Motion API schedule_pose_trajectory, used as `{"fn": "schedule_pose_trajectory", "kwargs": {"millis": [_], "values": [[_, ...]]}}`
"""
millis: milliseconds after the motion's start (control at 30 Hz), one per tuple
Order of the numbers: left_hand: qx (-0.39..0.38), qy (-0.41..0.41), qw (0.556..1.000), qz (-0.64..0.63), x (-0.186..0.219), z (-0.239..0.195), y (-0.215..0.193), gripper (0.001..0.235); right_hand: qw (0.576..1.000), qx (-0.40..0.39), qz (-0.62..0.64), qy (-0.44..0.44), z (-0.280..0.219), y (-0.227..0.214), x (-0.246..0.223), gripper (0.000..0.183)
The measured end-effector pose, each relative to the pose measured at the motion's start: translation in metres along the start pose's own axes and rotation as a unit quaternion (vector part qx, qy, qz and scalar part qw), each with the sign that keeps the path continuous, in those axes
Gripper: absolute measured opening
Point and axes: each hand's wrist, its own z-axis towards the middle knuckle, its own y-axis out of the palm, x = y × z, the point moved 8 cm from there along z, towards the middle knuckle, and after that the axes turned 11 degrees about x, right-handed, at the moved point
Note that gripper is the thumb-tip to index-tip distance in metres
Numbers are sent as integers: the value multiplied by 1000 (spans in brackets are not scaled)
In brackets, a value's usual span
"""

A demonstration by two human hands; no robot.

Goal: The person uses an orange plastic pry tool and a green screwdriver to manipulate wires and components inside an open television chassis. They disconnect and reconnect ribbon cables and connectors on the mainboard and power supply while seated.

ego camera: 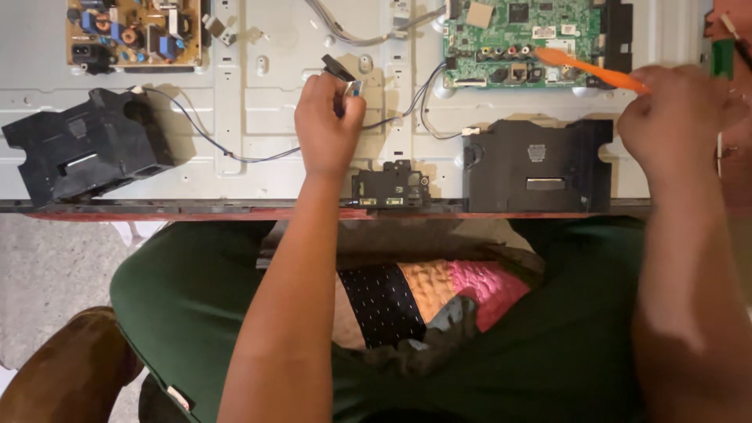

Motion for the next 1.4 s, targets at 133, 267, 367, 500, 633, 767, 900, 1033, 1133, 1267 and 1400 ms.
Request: {"fn": "schedule_pose_trajectory", "kwargs": {"millis": [133, 267, 367, 500, 633, 767, 900, 1033, 1133, 1267, 1400], "values": [[2, 5, 1000, 3, 2, 2, 2, 11, 999, 39, -5, -22, 7, -8, -8, 38], [-6, 18, 999, 37, 4, 1, 4, 13, 998, 44, 14, -48, 6, -10, -7, 38], [-1, 45, 999, 31, 5, 0, 4, 15, 993, 74, 57, -75, 4, -15, -2, 34], [4, 50, 999, 21, 1, 0, 3, 15, 981, -53, 179, 51, 0, 8, 15, 28], [22, 62, 998, 18, 0, 1, 1, 14, 945, -149, 250, 151, -8, 17, 14, 39], [21, 50, 998, 18, -5, 0, 2, 14, 938, -166, 260, 159, 0, 5, -2, 40], [18, 24, 1000, 3, -11, 0, 1, 13, 936, -163, 256, 178, 2, 0, -6, 44], [21, 49, 998, 14, -10, -2, 5, 13, 930, -159, 275, 183, -8, 10, 11, 41], [25, 39, 999, -14, -14, 0, 4, 16, 937, -157, 260, 173, -12, 29, 25, 41], [-22, -2, 998, -63, -23, 0, 5, 14, 902, -144, 336, 229, -18, 53, 35, 48], [-78, -25, 990, -111, -24, -2, 9, 16, 906, -161, 321, 226, -19, 52, 40, 45]]}}
